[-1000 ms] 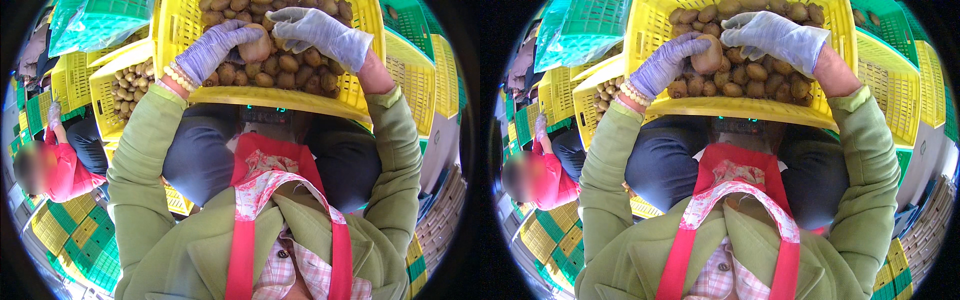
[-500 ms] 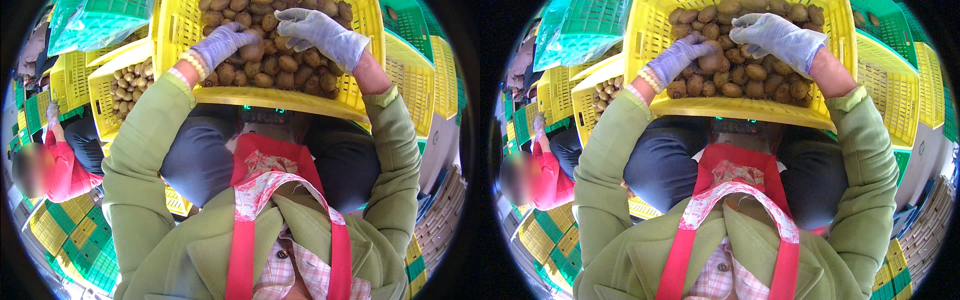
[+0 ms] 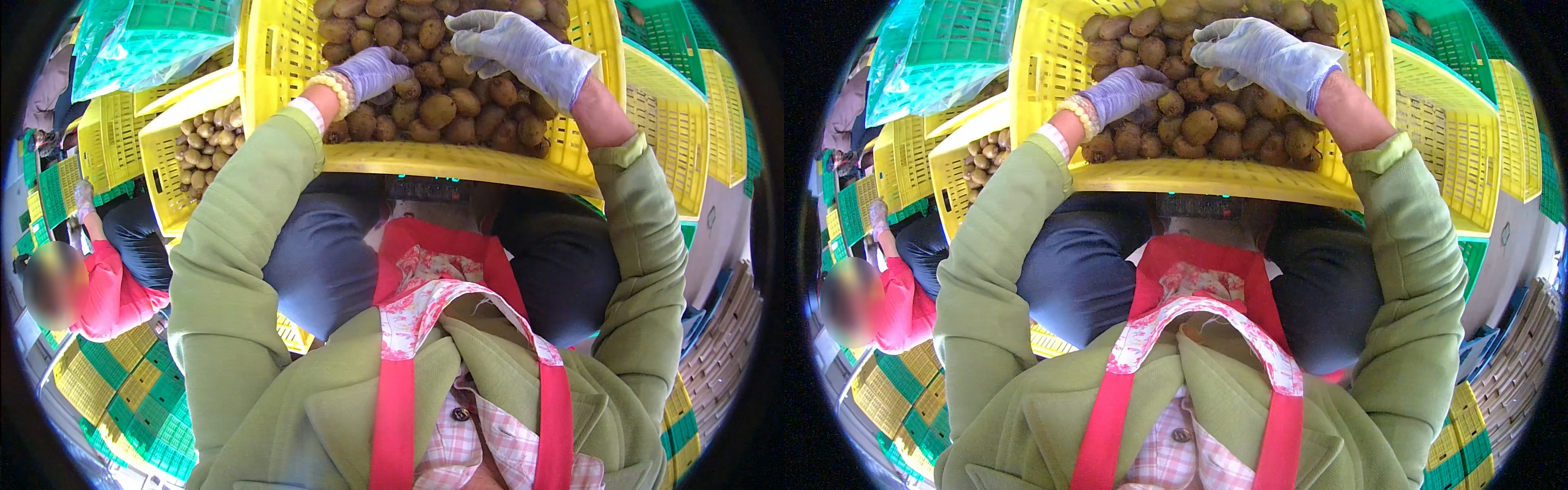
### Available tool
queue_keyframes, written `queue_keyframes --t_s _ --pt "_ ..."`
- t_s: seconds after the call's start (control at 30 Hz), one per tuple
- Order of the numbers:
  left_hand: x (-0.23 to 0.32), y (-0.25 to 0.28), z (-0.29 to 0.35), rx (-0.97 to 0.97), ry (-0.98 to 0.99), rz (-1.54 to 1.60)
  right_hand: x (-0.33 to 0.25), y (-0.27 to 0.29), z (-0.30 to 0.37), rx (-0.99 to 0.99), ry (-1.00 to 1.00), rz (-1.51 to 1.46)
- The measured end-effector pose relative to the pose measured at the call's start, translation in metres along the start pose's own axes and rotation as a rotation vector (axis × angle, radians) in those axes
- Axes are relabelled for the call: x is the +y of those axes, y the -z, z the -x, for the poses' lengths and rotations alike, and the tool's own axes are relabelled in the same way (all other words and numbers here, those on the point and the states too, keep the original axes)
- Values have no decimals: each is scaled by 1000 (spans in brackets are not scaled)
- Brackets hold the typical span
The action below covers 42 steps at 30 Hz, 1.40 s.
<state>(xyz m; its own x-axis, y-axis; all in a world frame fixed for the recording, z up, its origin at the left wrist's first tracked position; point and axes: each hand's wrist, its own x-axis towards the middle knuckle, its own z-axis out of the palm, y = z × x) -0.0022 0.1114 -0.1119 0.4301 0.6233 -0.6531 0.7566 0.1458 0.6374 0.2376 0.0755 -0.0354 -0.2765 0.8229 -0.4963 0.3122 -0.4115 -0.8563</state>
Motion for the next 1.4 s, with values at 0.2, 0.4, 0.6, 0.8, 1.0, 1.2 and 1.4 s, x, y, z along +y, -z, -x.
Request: queue_keyframes --t_s 0.2,0.4,0.6,0.8,1.0,1.2,1.4 --pt "31 28 44 51 -113 130 12 5 -8 7 219 236" --pt "69 44 102 100 -262 412 25 -34 -10 -27 439 819" --pt "114 36 167 88 -225 512 8 -71 -10 -368 348 1398" --pt "108 27 164 41 -210 613 81 -88 -51 -112 416 1140" --pt "102 22 157 33 -251 604 126 -93 -68 -70 441 1096" --pt "97 21 152 67 -223 530 75 -86 -45 -105 530 1271" --pt "98 20 150 8 -218 540 -4 -40 9 -19 555 924"
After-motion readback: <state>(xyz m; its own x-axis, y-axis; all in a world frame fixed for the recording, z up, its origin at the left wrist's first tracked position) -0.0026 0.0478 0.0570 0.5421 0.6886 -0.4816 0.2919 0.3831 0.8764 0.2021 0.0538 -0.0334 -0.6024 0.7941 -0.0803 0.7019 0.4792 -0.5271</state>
